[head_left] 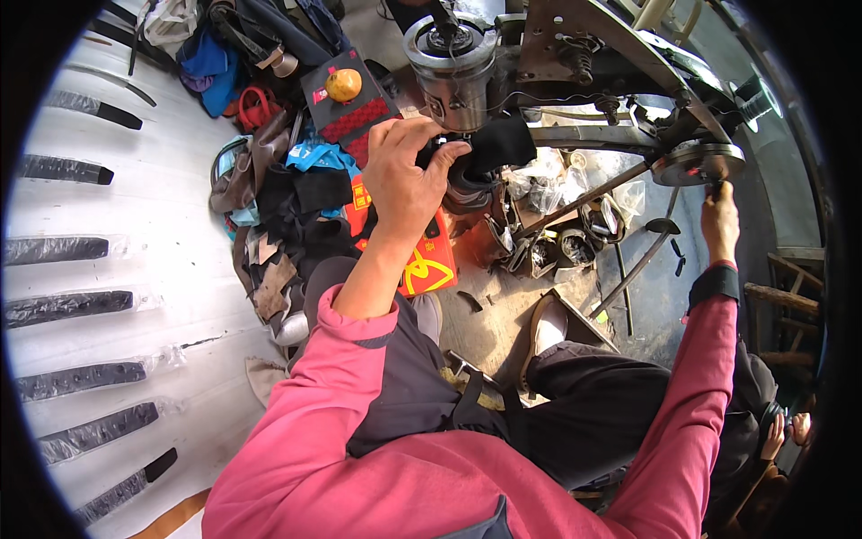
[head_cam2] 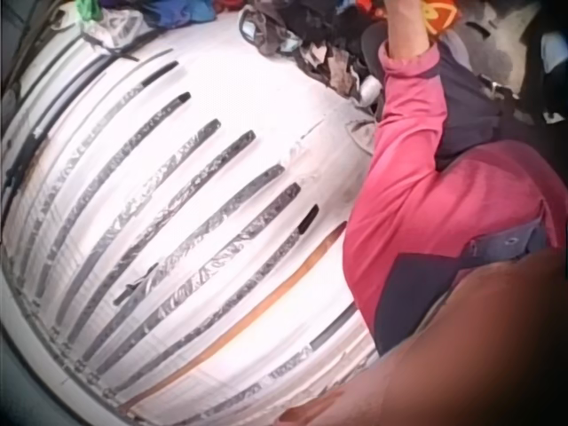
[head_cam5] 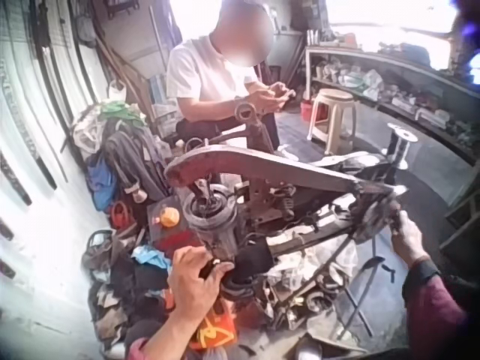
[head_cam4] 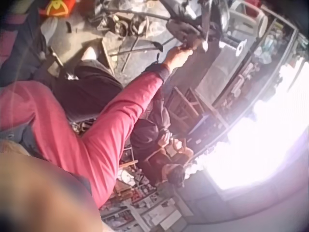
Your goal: The person cuts a piece of black fabric with scissors, then uses a sewing machine to stitch the fabric onto a black sneaker. The person repeatedly aligns the fabric and shoe under the needle and operates the machine to sew along the shoe's edge.
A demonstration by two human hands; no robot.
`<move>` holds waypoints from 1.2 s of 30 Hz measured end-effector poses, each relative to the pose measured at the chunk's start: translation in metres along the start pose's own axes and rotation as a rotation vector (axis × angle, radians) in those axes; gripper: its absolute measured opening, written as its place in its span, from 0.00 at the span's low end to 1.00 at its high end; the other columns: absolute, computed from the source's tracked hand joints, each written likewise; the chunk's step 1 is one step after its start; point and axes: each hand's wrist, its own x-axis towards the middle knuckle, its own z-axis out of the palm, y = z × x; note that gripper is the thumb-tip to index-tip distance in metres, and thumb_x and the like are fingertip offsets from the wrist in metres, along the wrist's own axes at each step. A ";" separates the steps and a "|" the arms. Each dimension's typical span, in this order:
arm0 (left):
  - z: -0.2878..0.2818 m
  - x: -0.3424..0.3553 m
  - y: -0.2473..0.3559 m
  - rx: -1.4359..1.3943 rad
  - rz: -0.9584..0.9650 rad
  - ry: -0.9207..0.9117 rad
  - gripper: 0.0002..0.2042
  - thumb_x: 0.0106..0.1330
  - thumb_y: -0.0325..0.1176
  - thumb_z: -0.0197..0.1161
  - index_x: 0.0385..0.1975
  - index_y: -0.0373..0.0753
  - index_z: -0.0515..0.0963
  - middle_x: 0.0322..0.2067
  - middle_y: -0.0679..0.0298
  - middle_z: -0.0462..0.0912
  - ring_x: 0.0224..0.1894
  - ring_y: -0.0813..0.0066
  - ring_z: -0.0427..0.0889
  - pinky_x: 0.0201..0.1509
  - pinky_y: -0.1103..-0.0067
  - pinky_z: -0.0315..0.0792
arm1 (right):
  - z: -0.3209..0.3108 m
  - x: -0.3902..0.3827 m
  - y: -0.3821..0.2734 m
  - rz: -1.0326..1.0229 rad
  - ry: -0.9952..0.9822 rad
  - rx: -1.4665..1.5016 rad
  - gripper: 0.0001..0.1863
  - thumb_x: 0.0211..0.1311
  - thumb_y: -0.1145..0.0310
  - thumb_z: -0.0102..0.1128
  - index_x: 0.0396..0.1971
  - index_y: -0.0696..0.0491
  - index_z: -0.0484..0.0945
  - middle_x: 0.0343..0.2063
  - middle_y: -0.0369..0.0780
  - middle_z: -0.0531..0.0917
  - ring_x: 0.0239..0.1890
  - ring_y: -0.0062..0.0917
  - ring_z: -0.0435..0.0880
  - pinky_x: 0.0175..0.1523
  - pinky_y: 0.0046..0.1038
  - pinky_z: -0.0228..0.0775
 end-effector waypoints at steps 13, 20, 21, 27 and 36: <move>0.002 0.000 -0.007 0.025 0.014 -0.006 0.16 0.50 0.40 0.83 0.34 0.40 0.86 0.38 0.66 0.86 0.45 0.61 0.81 0.48 0.69 0.77 | -0.077 -0.048 -0.103 -0.136 -0.157 0.521 0.17 0.76 0.57 0.58 0.53 0.54 0.81 0.25 0.39 0.82 0.24 0.23 0.81 0.34 0.30 0.73; 0.003 0.002 -0.010 0.050 0.009 -0.016 0.16 0.51 0.41 0.83 0.33 0.40 0.86 0.39 0.64 0.86 0.45 0.60 0.81 0.47 0.69 0.77 | -0.060 0.004 -0.025 0.010 0.112 0.082 0.17 0.80 0.54 0.49 0.55 0.49 0.76 0.44 0.52 0.88 0.50 0.51 0.86 0.51 0.49 0.76; 0.003 0.002 -0.010 0.053 0.020 -0.013 0.16 0.50 0.41 0.83 0.33 0.40 0.86 0.39 0.64 0.86 0.45 0.60 0.81 0.47 0.69 0.77 | -0.046 0.006 -0.015 0.043 0.097 0.050 0.18 0.79 0.53 0.49 0.56 0.49 0.75 0.48 0.55 0.87 0.55 0.56 0.83 0.54 0.52 0.75; 0.003 0.003 -0.011 0.035 0.027 0.001 0.17 0.51 0.43 0.83 0.33 0.40 0.86 0.38 0.65 0.86 0.45 0.61 0.80 0.47 0.69 0.77 | 0.044 -0.034 -0.024 -0.224 -0.173 -0.052 0.21 0.76 0.55 0.53 0.60 0.51 0.69 0.42 0.56 0.88 0.45 0.59 0.86 0.47 0.57 0.77; 0.002 0.006 -0.011 0.018 0.062 0.002 0.16 0.53 0.44 0.82 0.32 0.39 0.85 0.37 0.66 0.85 0.44 0.61 0.81 0.45 0.69 0.77 | -0.018 -0.124 -0.130 0.247 -0.818 0.781 0.31 0.68 0.41 0.66 0.51 0.57 0.84 0.40 0.36 0.86 0.38 0.19 0.85 0.43 0.25 0.75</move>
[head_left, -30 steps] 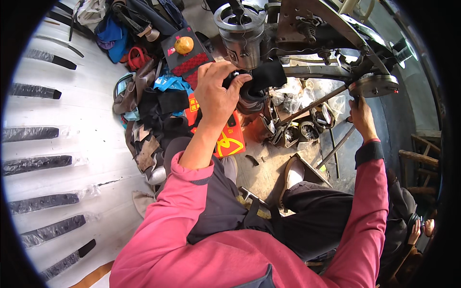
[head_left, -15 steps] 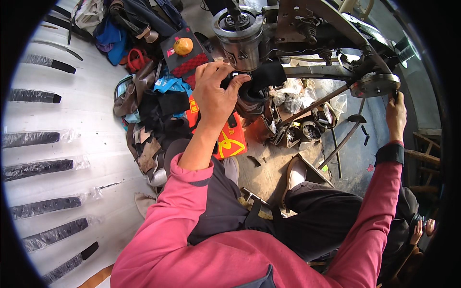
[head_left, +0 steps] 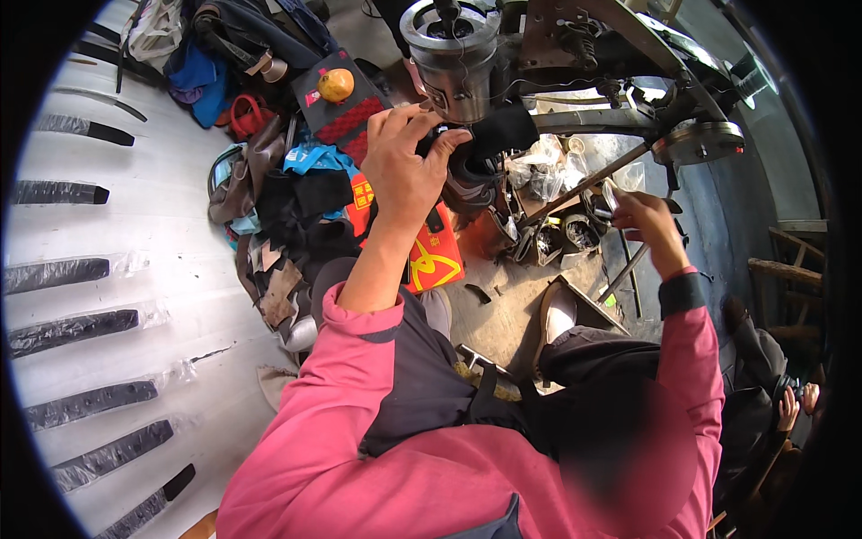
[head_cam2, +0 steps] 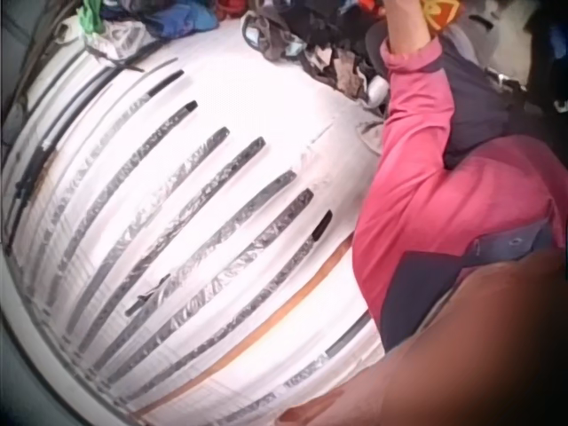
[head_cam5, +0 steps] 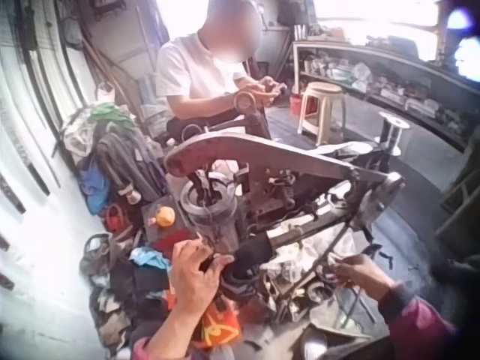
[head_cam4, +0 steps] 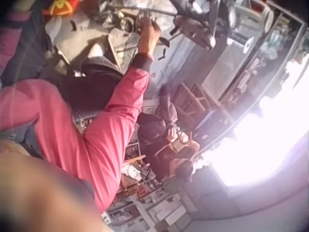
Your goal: The person cuts a piece of black fabric with scissors, then uses a sewing machine to stitch the fabric onto a black sneaker. The person repeatedly aligns the fabric and shoe under the needle and operates the machine to sew along the shoe's edge.
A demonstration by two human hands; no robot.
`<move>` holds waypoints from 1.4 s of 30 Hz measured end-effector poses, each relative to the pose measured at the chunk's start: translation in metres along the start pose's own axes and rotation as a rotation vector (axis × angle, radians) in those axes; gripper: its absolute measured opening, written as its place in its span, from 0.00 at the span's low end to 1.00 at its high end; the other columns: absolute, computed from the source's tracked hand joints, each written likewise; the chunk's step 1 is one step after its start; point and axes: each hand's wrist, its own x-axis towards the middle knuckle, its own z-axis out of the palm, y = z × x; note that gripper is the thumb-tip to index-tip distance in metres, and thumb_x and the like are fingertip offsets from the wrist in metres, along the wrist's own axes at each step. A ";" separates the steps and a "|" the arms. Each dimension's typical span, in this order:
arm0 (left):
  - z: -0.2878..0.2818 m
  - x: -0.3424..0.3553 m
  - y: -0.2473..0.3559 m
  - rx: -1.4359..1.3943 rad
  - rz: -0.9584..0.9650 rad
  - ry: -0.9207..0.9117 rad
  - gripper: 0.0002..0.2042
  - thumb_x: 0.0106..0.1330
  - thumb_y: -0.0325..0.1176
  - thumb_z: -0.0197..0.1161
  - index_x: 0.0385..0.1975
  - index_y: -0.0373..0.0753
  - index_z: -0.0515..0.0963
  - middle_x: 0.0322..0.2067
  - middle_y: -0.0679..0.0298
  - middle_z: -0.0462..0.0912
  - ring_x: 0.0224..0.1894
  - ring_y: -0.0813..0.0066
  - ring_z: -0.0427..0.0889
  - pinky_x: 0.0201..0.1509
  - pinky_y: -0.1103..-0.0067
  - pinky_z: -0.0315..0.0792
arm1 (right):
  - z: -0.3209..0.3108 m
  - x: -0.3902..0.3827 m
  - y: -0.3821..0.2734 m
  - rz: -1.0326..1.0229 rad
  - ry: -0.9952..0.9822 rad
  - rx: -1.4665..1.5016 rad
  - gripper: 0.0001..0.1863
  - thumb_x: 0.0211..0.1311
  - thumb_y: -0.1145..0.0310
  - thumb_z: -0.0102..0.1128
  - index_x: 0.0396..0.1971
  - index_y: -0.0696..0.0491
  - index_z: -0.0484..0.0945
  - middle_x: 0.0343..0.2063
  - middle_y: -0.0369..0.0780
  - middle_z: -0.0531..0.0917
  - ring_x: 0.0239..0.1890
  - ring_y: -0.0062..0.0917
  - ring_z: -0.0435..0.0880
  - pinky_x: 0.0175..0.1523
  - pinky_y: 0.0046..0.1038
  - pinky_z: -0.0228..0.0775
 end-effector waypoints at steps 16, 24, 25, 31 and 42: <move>-0.003 0.004 -0.014 -0.061 -0.001 -0.175 0.11 0.63 0.39 0.75 0.36 0.39 0.85 0.40 0.65 0.86 0.48 0.60 0.81 0.49 0.68 0.78 | 0.171 -0.022 -0.110 -0.358 -0.048 0.468 0.16 0.66 0.65 0.74 0.41 0.65 0.87 0.28 0.36 0.88 0.30 0.15 0.83 0.34 0.21 0.75; -0.005 0.010 -0.024 -0.200 -0.065 -0.296 0.12 0.64 0.39 0.74 0.37 0.36 0.84 0.38 0.63 0.86 0.47 0.58 0.81 0.51 0.69 0.76 | 0.199 -0.023 -0.074 -0.519 0.016 0.590 0.13 0.69 0.74 0.69 0.47 0.66 0.83 0.36 0.37 0.89 0.37 0.15 0.82 0.45 0.23 0.77; -0.006 0.011 -0.025 -0.215 -0.061 -0.312 0.12 0.64 0.39 0.73 0.37 0.36 0.84 0.38 0.63 0.86 0.47 0.58 0.81 0.51 0.69 0.76 | 0.199 -0.023 -0.073 -0.517 0.004 0.611 0.13 0.69 0.74 0.69 0.47 0.66 0.83 0.36 0.37 0.89 0.37 0.15 0.82 0.44 0.23 0.77; -0.013 0.013 -0.023 -0.271 -0.055 -0.395 0.17 0.61 0.42 0.74 0.41 0.36 0.84 0.41 0.60 0.85 0.49 0.58 0.79 0.54 0.70 0.75 | 0.208 -0.015 -0.069 -0.533 0.008 0.620 0.12 0.69 0.76 0.67 0.49 0.63 0.84 0.36 0.34 0.89 0.37 0.13 0.81 0.43 0.22 0.76; -0.005 0.003 -0.007 -0.150 -0.105 -0.279 0.17 0.53 0.40 0.75 0.41 0.41 0.84 0.43 0.63 0.84 0.54 0.58 0.77 0.58 0.67 0.76 | 0.227 -0.008 -0.063 -0.512 -0.024 0.911 0.10 0.70 0.81 0.64 0.49 0.62 0.84 0.42 0.36 0.89 0.44 0.16 0.86 0.50 0.23 0.81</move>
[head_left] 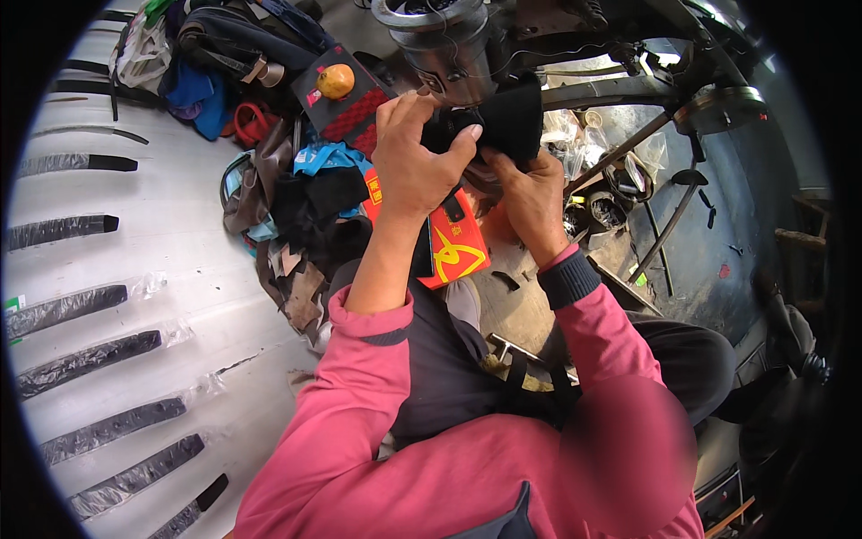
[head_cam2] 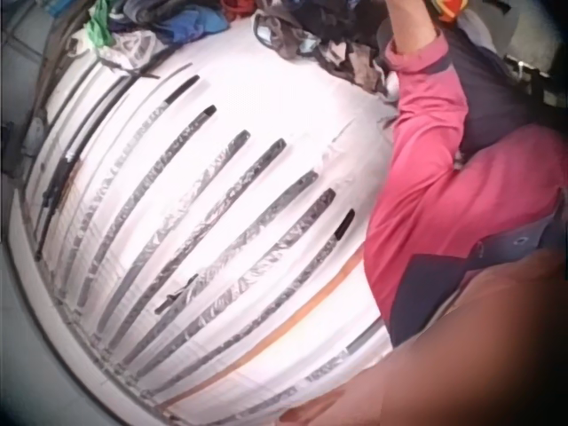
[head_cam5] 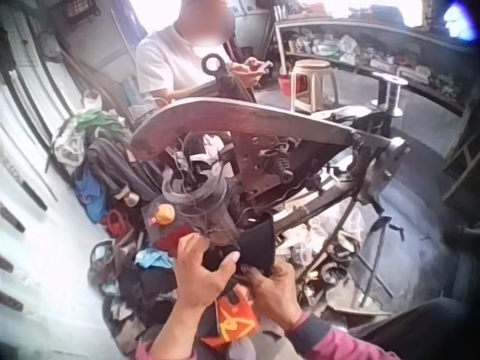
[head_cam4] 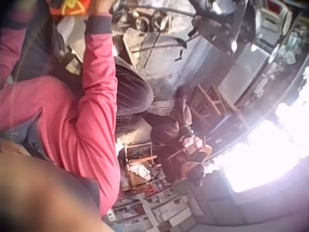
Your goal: The person cuts a piece of black fabric with scissors, then uses a sewing machine to stitch the fabric onto a black sneaker. The person repeatedly aligns the fabric and shoe under the needle and operates the machine to sew along the shoe's edge.
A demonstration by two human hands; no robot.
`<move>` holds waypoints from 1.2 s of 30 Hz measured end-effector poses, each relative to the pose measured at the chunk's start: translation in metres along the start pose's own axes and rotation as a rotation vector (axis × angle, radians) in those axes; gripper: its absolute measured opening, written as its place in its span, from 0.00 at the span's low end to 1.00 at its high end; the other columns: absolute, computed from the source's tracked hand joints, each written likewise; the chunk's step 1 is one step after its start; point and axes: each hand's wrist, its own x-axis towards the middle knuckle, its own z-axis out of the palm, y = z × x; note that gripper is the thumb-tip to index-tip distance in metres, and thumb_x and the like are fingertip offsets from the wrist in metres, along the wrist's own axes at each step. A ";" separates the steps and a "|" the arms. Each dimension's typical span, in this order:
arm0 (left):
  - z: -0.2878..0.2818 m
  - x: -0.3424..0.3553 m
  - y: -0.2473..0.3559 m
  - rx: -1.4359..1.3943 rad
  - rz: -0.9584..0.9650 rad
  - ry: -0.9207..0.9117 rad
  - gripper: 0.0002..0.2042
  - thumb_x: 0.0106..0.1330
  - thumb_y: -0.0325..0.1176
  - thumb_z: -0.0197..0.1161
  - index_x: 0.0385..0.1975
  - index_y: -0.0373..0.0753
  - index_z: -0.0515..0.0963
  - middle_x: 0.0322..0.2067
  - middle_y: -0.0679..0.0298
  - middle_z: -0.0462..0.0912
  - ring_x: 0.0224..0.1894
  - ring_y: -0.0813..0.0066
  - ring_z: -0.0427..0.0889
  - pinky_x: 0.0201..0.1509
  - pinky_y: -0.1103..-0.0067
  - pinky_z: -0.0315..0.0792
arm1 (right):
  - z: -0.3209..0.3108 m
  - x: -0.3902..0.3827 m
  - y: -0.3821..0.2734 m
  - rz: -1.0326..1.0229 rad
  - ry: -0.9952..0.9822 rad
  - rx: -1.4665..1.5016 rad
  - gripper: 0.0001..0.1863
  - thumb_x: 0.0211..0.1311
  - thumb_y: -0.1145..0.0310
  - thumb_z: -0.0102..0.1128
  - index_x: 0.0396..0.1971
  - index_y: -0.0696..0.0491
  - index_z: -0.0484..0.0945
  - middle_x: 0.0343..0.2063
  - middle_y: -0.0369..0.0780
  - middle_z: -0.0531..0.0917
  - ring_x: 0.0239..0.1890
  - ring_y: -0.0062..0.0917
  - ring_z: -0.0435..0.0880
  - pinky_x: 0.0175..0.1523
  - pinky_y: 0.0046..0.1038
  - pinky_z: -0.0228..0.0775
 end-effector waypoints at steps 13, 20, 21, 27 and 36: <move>0.014 -0.014 0.009 0.004 -0.073 0.166 0.25 0.55 0.39 0.76 0.50 0.35 0.78 0.51 0.56 0.81 0.58 0.55 0.76 0.63 0.66 0.72 | -0.032 0.004 -0.040 0.015 -0.213 -0.646 0.19 0.68 0.74 0.68 0.56 0.63 0.81 0.41 0.41 0.90 0.39 0.19 0.86 0.47 0.24 0.80; 0.021 -0.016 0.010 -0.020 -0.111 0.254 0.28 0.49 0.36 0.79 0.50 0.44 0.74 0.48 0.59 0.79 0.58 0.51 0.75 0.62 0.58 0.70 | -0.183 0.028 -0.160 0.137 -0.049 -1.215 0.25 0.68 0.59 0.71 0.56 0.63 0.80 0.40 0.45 0.90 0.41 0.27 0.88 0.49 0.27 0.78; 0.021 -0.017 0.010 -0.033 -0.129 0.254 0.28 0.49 0.36 0.79 0.50 0.44 0.73 0.48 0.59 0.78 0.59 0.51 0.75 0.62 0.58 0.69 | -0.204 0.032 -0.177 0.158 0.084 -1.330 0.27 0.68 0.57 0.71 0.55 0.63 0.80 0.41 0.45 0.90 0.42 0.28 0.89 0.50 0.27 0.78; 0.018 -0.018 0.016 -0.043 -0.210 0.251 0.27 0.48 0.36 0.79 0.48 0.44 0.75 0.47 0.59 0.79 0.59 0.54 0.75 0.61 0.58 0.70 | -0.255 0.076 -0.173 0.241 0.131 -1.359 0.39 0.63 0.41 0.70 0.60 0.60 0.75 0.41 0.50 0.89 0.35 0.34 0.91 0.41 0.34 0.80; 0.009 -0.016 0.023 0.054 -0.250 0.158 0.24 0.52 0.41 0.79 0.46 0.39 0.78 0.48 0.59 0.80 0.53 0.59 0.80 0.58 0.68 0.75 | -0.222 0.068 -0.175 -0.033 0.058 -1.442 0.28 0.75 0.51 0.58 0.55 0.63 0.79 0.45 0.59 0.86 0.47 0.51 0.86 0.55 0.38 0.75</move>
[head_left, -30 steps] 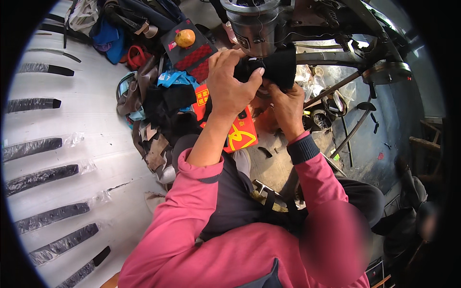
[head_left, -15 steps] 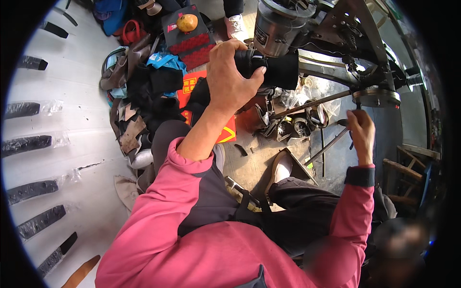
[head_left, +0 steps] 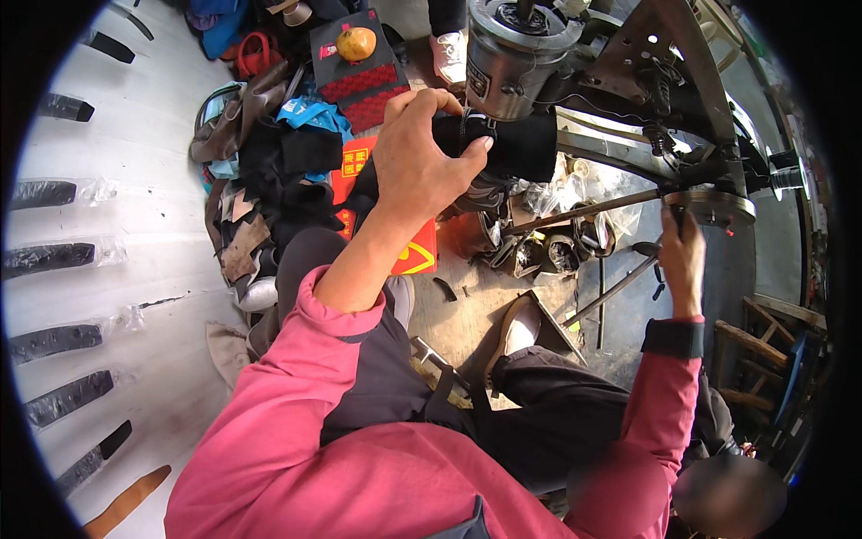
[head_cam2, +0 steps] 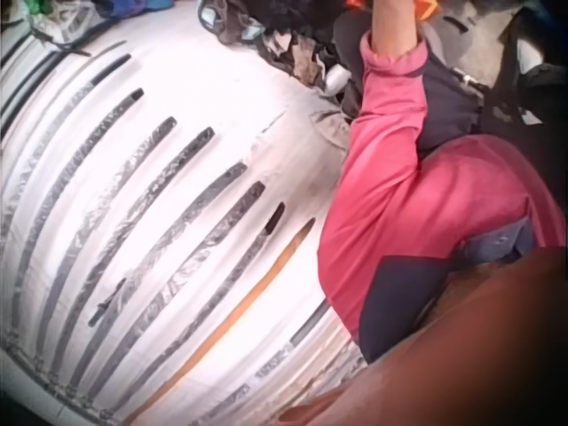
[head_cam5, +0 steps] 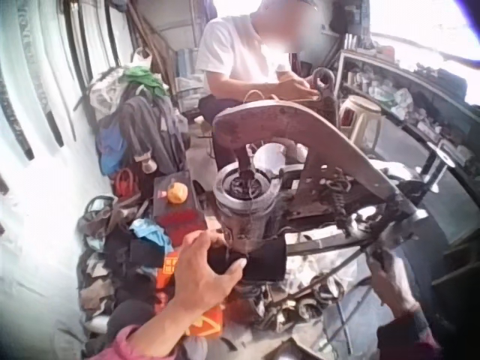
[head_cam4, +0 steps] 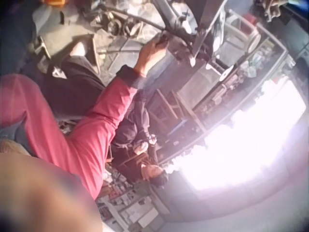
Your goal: The person cuts a piece of black fabric with scissors, then uses a sewing machine to stitch the fabric onto a black sneaker. The person repeatedly aligns the fabric and shoe under the needle and operates the machine to sew along the shoe's edge.
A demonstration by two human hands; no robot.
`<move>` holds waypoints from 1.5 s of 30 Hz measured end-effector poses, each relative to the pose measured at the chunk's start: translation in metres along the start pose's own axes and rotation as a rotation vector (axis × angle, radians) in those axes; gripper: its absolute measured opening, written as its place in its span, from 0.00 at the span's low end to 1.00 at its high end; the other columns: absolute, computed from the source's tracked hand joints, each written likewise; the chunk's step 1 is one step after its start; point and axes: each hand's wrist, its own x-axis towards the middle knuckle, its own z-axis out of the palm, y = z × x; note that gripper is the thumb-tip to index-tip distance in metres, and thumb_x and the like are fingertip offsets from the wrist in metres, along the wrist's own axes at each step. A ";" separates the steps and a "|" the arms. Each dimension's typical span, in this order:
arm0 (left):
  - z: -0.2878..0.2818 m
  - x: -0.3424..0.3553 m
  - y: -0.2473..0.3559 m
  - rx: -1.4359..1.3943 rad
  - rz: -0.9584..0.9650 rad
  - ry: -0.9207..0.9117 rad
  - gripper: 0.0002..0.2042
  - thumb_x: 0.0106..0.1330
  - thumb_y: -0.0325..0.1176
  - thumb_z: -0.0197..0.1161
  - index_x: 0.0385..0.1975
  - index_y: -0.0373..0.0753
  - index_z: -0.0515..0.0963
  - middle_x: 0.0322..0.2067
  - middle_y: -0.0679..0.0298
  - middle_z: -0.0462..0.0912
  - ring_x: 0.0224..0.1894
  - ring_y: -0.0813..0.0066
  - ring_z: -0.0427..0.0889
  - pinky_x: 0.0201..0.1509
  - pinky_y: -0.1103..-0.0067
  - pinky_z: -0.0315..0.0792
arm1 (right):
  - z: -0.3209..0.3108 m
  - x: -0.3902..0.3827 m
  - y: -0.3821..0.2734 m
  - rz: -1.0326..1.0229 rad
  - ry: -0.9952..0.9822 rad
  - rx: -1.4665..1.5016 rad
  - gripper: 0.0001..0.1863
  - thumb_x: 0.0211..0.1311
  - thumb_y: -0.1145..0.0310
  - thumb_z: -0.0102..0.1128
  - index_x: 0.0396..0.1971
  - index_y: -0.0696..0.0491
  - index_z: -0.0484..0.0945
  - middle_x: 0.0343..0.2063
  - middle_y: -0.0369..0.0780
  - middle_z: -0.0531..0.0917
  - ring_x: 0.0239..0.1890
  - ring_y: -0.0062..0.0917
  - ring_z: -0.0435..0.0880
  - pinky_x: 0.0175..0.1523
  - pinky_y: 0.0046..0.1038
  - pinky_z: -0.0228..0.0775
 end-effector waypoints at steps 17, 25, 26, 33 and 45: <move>-0.009 0.010 0.004 0.031 -0.065 -0.098 0.30 0.53 0.47 0.79 0.51 0.36 0.78 0.51 0.55 0.80 0.56 0.57 0.80 0.61 0.67 0.73 | 0.006 0.010 0.043 0.102 -0.238 0.296 0.17 0.74 0.56 0.61 0.43 0.57 0.78 0.19 0.35 0.78 0.17 0.17 0.76 0.25 0.24 0.67; -0.012 0.018 -0.001 0.049 -0.081 -0.198 0.34 0.53 0.50 0.77 0.54 0.35 0.76 0.52 0.53 0.79 0.56 0.55 0.79 0.62 0.67 0.73 | -0.090 0.042 0.071 0.038 0.408 0.026 0.10 0.80 0.62 0.54 0.43 0.53 0.78 0.21 0.31 0.74 0.22 0.16 0.72 0.28 0.24 0.66; -0.013 0.019 -0.001 0.047 -0.092 -0.199 0.34 0.53 0.51 0.77 0.55 0.34 0.76 0.52 0.53 0.79 0.56 0.55 0.80 0.62 0.67 0.73 | -0.078 0.045 0.085 -0.027 0.415 -0.027 0.10 0.79 0.62 0.55 0.45 0.53 0.78 0.21 0.31 0.74 0.22 0.17 0.72 0.28 0.25 0.67; -0.017 0.025 -0.001 0.057 -0.126 -0.267 0.41 0.52 0.54 0.77 0.61 0.30 0.75 0.52 0.51 0.79 0.56 0.54 0.80 0.62 0.67 0.72 | 0.006 0.005 0.034 0.098 -0.143 0.185 0.13 0.76 0.61 0.59 0.46 0.56 0.78 0.20 0.36 0.78 0.20 0.18 0.75 0.27 0.26 0.68; -0.019 0.036 -0.013 -0.049 -0.143 -0.359 0.45 0.51 0.55 0.79 0.62 0.24 0.75 0.57 0.44 0.80 0.62 0.53 0.79 0.68 0.69 0.70 | -0.032 0.046 0.107 0.342 0.189 -0.034 0.13 0.76 0.58 0.59 0.53 0.47 0.77 0.23 0.38 0.81 0.23 0.25 0.81 0.29 0.33 0.75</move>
